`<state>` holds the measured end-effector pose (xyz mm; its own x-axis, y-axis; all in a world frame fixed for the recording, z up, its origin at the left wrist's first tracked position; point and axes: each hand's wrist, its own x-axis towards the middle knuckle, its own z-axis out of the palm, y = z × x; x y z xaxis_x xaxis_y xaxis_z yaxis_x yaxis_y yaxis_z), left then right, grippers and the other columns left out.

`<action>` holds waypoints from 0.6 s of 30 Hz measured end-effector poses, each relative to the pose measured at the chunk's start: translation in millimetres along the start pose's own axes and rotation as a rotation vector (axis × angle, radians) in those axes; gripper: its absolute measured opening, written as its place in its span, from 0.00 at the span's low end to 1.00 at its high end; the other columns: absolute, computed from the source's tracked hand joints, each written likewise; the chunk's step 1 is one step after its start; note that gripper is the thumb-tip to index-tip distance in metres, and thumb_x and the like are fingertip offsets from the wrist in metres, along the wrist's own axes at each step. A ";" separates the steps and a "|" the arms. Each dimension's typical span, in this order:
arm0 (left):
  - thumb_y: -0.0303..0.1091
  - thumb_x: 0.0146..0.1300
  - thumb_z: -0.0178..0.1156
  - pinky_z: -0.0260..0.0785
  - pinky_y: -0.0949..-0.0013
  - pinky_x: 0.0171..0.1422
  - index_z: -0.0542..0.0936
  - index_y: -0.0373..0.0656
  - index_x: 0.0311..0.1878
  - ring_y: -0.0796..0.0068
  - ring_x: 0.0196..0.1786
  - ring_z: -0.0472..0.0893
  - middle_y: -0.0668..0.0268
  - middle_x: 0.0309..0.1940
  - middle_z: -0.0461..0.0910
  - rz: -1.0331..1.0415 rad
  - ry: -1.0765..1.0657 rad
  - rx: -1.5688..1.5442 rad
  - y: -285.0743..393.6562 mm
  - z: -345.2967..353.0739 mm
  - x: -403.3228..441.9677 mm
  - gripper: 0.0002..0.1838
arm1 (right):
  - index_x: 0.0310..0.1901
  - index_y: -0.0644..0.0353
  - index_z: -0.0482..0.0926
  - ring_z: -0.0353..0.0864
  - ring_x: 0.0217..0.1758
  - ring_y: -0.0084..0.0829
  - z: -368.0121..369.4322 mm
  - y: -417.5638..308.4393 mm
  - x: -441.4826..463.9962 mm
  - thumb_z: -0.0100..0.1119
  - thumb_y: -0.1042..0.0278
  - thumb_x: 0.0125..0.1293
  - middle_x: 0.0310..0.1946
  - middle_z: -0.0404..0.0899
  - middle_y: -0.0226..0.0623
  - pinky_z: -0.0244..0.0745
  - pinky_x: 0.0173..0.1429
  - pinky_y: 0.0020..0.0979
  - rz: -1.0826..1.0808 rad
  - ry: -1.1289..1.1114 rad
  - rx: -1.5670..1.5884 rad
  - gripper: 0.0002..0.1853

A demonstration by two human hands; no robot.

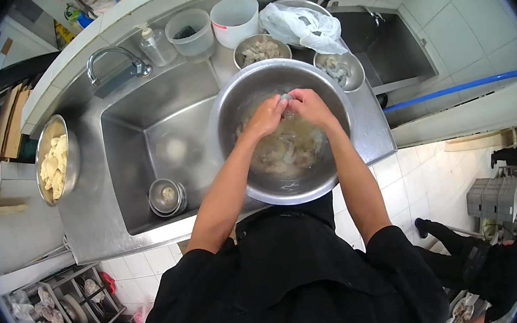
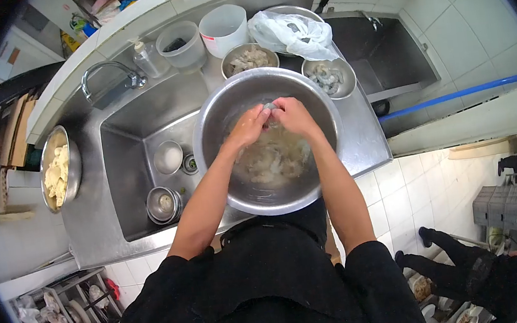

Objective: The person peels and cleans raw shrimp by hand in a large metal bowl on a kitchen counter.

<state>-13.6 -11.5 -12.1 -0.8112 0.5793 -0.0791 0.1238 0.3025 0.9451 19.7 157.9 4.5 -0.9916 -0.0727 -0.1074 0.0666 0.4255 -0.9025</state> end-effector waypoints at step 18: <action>0.40 0.65 0.52 0.70 0.47 0.53 0.81 0.38 0.41 0.42 0.47 0.80 0.45 0.39 0.81 -0.157 0.079 0.522 -10.7 -5.7 -5.4 0.15 | 0.35 0.67 0.81 0.81 0.38 0.52 -36.1 -90.3 62.7 0.57 0.69 0.56 0.32 0.82 0.50 0.74 0.47 0.49 -0.717 0.554 -0.568 0.10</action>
<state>-13.8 -22.2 -20.0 -0.8806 0.4447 -0.1636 0.2485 0.7274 0.6396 -52.5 147.5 94.3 -0.7004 -0.1135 0.7046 -0.4722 0.8141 -0.3382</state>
